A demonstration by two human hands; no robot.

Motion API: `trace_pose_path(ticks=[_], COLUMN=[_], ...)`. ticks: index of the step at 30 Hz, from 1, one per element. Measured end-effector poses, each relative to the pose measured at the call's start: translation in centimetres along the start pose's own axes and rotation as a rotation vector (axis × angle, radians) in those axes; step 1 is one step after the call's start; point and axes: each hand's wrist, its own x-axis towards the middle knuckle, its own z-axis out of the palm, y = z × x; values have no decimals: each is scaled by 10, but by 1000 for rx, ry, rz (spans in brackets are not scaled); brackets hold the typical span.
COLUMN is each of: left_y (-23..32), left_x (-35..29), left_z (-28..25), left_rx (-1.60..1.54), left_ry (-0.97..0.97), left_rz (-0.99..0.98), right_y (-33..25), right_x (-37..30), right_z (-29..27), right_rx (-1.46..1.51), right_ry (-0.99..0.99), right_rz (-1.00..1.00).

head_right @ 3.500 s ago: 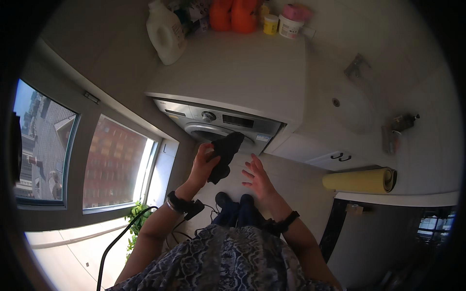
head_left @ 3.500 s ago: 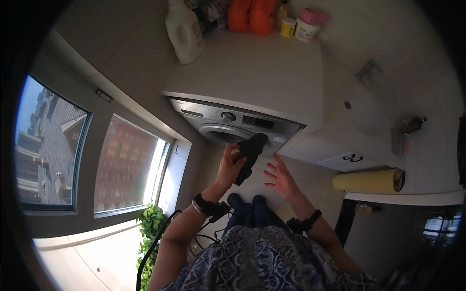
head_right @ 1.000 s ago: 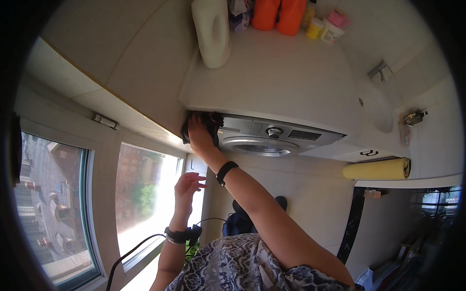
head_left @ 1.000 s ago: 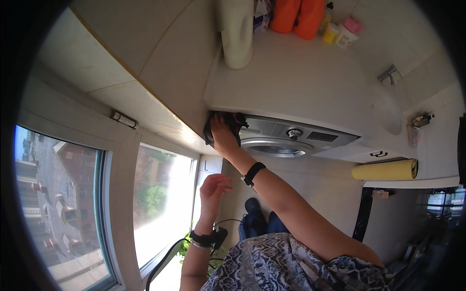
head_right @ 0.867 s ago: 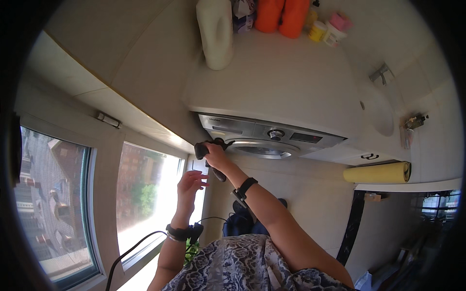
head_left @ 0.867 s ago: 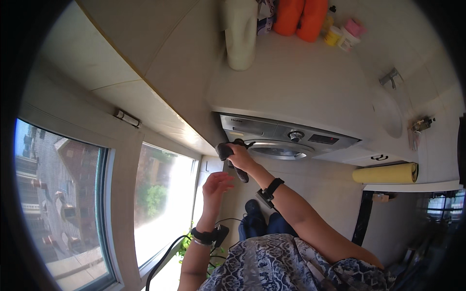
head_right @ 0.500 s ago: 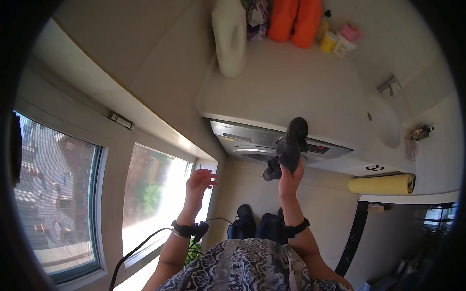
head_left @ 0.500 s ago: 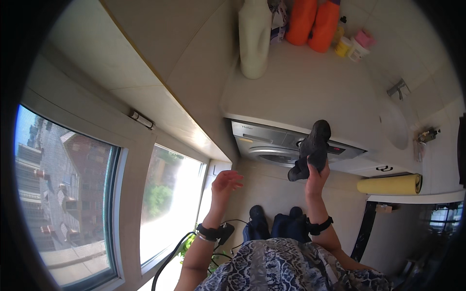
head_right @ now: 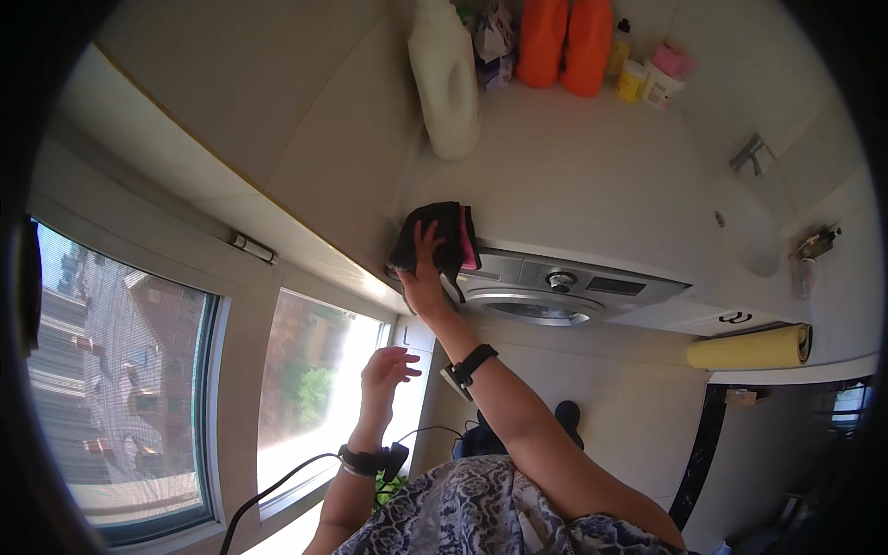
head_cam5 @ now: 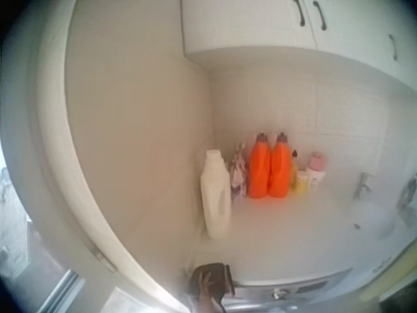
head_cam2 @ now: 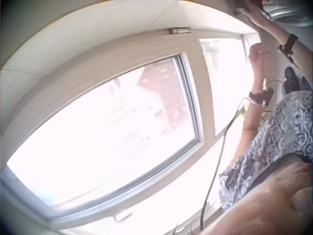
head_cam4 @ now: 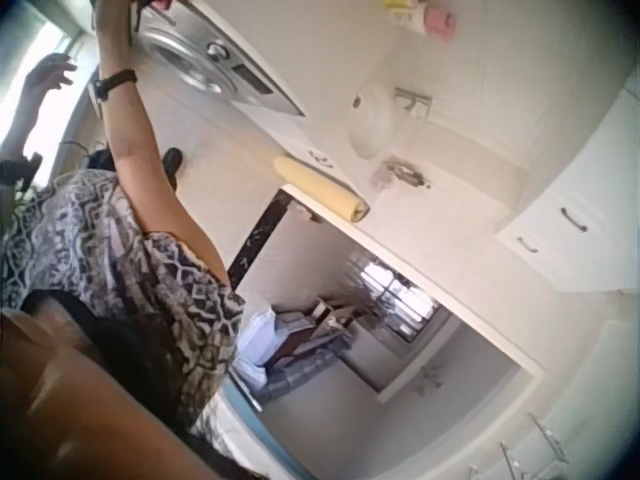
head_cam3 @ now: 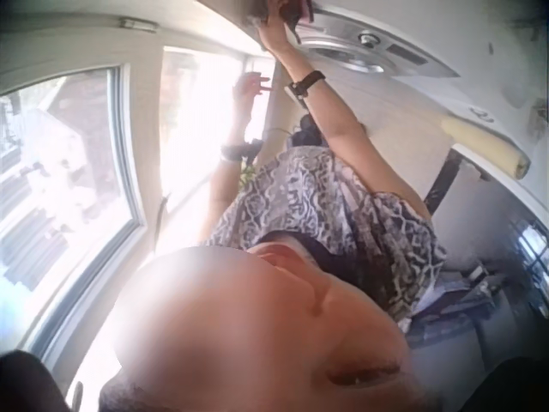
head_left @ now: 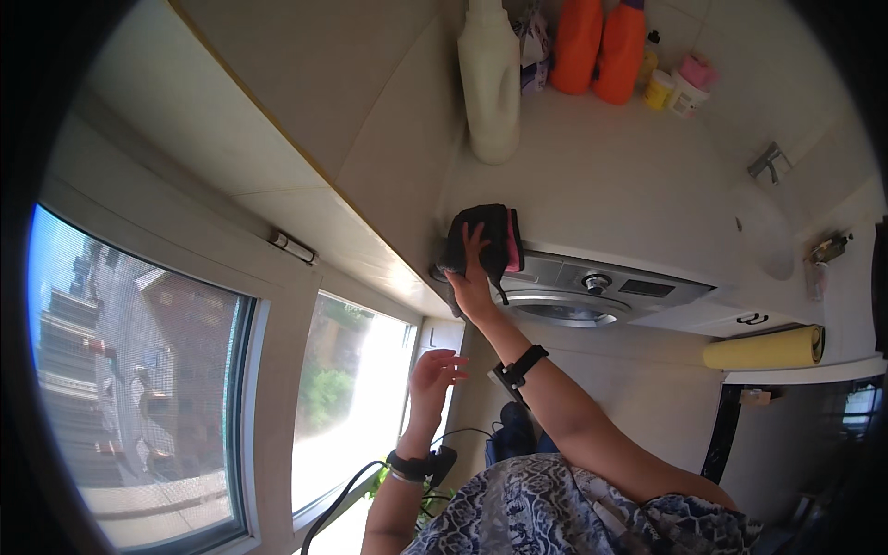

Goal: The person wipes the exterior of a front-loading washing machine and its control panel with a cloth before putting the cloth inside the machine.

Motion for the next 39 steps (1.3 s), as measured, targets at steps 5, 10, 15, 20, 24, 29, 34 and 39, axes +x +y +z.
trace_pose_path(ticks=[5,10,15,20,24,29,34,39], left_y=[4,13,24,22,41,38,64,54], left_x=[-19,-37,-36,-15,11,28,10,19], left_z=[-10,-19,-3,13,56,102,183,257], left_rx=[31,20,-21,25,-1,-17,-25,230], left_ry=[11,40,5,3,-37,165,195,158], left_rz=[36,79,154,185,332,537,616,747], right_y=[-26,-98,-21,-30,2,30,-6,0], right_x=[32,47,59,32,6,-59,-73,-41], right_z=[11,-15,8,-14,-54,-126,-221,-278], right_rx=[749,573,478,251,55,958,1034,-414], right_ry=[-315,-342,-159,-190,-533,-224,63,79], right_rz=[114,-135,-112,-84,181,691,435,-91])
